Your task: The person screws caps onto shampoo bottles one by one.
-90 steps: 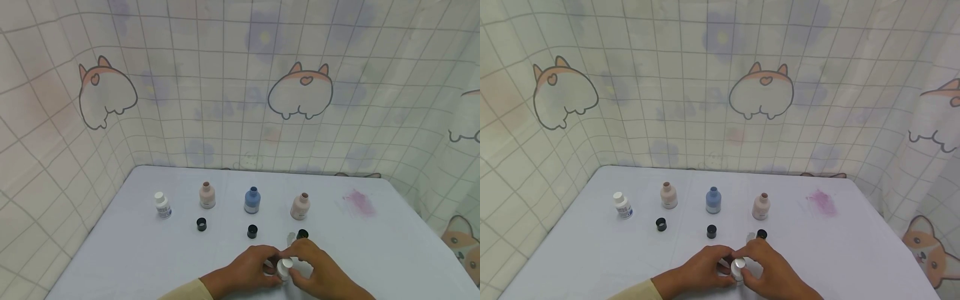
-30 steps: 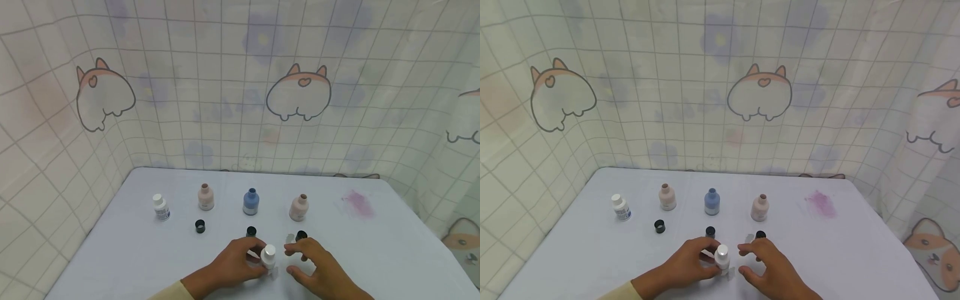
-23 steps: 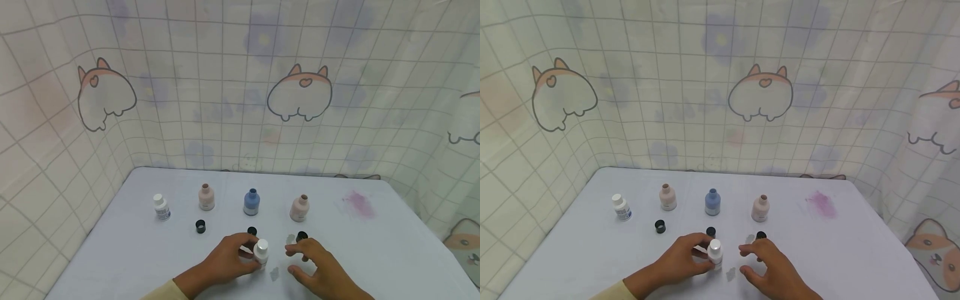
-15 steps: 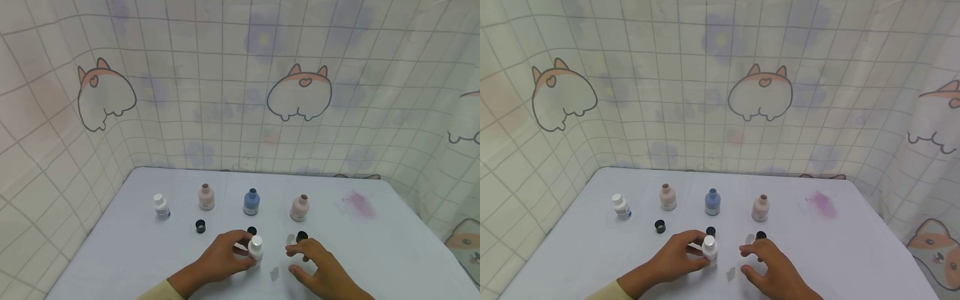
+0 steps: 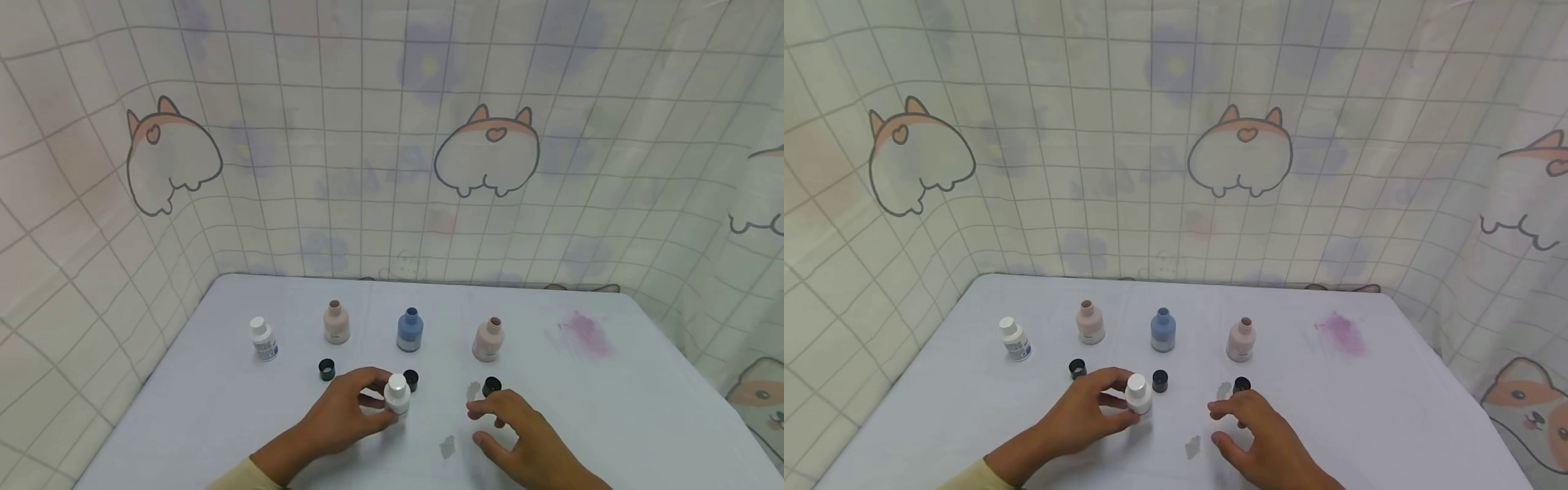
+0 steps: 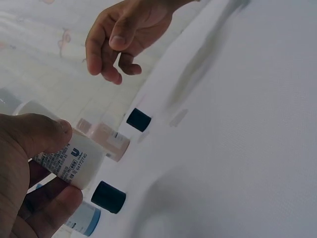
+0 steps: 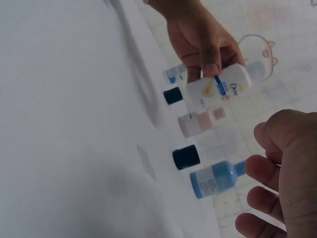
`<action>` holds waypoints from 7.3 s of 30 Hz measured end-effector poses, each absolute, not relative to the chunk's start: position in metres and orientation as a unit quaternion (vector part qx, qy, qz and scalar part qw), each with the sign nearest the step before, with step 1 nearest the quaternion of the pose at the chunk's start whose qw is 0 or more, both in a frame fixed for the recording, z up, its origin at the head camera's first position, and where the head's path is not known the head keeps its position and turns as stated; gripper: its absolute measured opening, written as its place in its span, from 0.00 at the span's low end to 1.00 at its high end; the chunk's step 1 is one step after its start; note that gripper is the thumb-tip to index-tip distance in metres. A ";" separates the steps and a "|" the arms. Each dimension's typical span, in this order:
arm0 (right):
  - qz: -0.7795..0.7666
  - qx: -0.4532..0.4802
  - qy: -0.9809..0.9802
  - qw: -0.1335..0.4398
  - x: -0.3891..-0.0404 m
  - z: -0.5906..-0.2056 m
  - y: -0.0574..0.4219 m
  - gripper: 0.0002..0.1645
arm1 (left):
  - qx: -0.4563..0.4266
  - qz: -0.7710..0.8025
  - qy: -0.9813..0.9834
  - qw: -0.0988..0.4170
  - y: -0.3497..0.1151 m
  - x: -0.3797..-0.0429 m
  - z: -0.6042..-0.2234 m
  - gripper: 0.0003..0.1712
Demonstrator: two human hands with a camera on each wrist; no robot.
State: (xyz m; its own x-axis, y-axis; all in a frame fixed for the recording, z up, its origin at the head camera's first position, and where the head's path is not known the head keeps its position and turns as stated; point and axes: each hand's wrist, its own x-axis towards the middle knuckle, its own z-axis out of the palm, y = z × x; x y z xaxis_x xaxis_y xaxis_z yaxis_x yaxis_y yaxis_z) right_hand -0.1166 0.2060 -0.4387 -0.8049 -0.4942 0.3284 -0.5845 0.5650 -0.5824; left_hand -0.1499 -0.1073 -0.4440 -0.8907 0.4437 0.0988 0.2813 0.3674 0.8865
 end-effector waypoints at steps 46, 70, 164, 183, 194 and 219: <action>0.357 0.330 -0.870 0.078 -0.117 -0.441 0.209 0.21 | 0.117 0.519 0.846 -0.022 -0.177 -0.154 -0.433 0.29; 0.357 0.327 -0.871 0.082 -0.120 -0.444 0.210 0.20 | 0.052 0.494 0.867 -0.043 -0.219 -0.155 -0.437 0.31; 0.357 0.302 -0.882 0.046 -0.118 -0.446 0.207 0.15 | -0.028 0.387 0.917 -0.086 -0.293 -0.163 -0.474 0.43; 0.361 0.255 -0.897 -0.013 -0.123 -0.439 0.195 0.16 | 0.005 0.323 0.924 -0.203 -0.265 -0.154 -0.431 0.42; 0.374 0.257 -0.891 -0.020 -0.127 -0.437 0.190 0.18 | 0.073 0.319 0.905 -0.271 -0.244 -0.159 -0.423 0.35; 0.409 0.290 -0.864 -0.049 -0.141 -0.448 0.142 0.20 | 0.059 0.384 0.918 -0.076 -0.213 -0.199 -0.444 0.33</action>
